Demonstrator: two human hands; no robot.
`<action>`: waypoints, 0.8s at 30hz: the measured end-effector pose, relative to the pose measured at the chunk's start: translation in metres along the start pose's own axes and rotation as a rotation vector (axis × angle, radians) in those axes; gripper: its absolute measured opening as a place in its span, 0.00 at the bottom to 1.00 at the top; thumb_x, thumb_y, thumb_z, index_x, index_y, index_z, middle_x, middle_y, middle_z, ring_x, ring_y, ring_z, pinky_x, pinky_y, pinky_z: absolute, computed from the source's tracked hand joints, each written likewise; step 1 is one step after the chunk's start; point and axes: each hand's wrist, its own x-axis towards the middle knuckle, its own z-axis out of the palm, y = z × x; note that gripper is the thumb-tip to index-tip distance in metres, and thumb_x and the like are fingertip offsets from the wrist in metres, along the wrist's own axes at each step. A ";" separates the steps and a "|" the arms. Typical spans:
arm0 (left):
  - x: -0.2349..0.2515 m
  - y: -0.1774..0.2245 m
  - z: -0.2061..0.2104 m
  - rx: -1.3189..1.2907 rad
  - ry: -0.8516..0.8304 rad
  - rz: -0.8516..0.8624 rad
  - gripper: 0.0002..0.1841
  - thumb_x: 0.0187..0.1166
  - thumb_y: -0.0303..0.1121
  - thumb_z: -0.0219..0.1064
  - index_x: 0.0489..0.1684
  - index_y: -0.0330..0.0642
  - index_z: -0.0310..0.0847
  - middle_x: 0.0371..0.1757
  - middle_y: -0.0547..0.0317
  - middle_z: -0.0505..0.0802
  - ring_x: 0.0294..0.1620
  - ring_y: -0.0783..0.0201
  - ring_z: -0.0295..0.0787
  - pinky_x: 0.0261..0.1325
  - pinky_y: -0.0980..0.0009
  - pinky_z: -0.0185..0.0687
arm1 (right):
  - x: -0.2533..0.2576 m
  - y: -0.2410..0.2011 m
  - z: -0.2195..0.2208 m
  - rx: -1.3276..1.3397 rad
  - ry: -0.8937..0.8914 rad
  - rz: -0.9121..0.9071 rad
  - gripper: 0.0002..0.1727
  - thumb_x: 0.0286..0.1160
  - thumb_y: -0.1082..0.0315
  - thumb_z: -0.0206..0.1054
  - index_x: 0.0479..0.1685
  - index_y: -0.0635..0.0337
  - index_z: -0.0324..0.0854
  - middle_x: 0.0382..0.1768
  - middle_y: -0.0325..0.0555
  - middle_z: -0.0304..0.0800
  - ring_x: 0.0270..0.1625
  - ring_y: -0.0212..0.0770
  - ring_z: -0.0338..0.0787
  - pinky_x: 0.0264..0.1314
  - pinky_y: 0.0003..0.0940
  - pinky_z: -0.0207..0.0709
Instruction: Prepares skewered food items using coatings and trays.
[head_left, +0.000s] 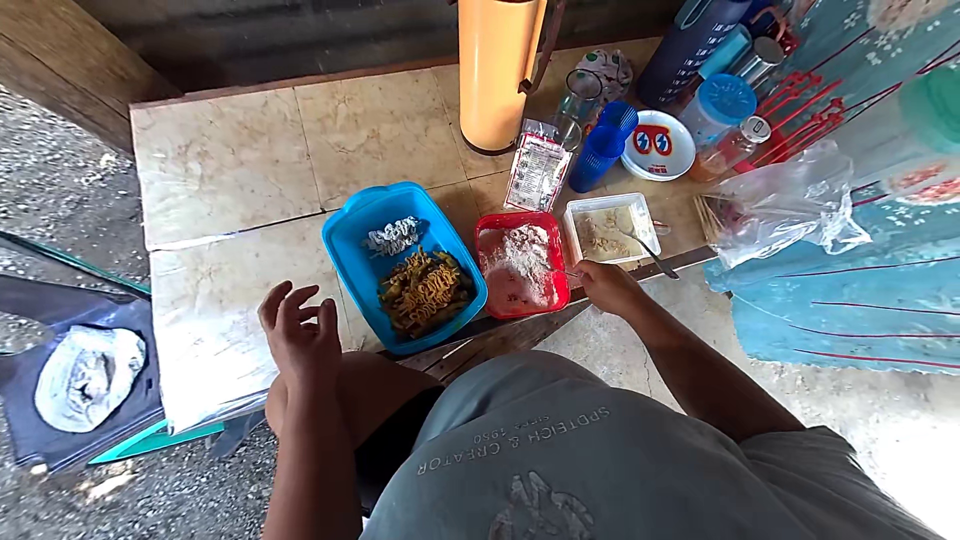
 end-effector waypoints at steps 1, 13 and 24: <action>0.000 -0.002 0.000 0.004 0.002 0.003 0.20 0.87 0.38 0.60 0.67 0.32 0.79 0.83 0.33 0.69 0.53 0.61 0.87 0.48 0.71 0.85 | -0.005 0.000 -0.002 -0.043 0.009 0.028 0.19 0.94 0.66 0.47 0.70 0.55 0.83 0.57 0.61 0.92 0.65 0.65 0.90 0.64 0.71 0.77; -0.002 0.003 0.000 -0.017 0.021 -0.009 0.18 0.86 0.35 0.61 0.66 0.31 0.80 0.82 0.35 0.70 0.50 0.64 0.86 0.45 0.73 0.83 | -0.023 -0.043 0.001 -0.423 -0.156 -0.118 0.14 0.85 0.68 0.60 0.57 0.56 0.90 0.57 0.57 0.93 0.63 0.62 0.91 0.58 0.68 0.80; -0.003 0.006 -0.004 0.013 -0.011 -0.023 0.19 0.86 0.35 0.60 0.67 0.30 0.79 0.83 0.33 0.69 0.53 0.59 0.87 0.49 0.68 0.86 | 0.018 -0.056 0.039 -0.058 -0.101 -0.164 0.22 0.91 0.69 0.51 0.79 0.60 0.75 0.63 0.65 0.89 0.68 0.66 0.88 0.69 0.67 0.78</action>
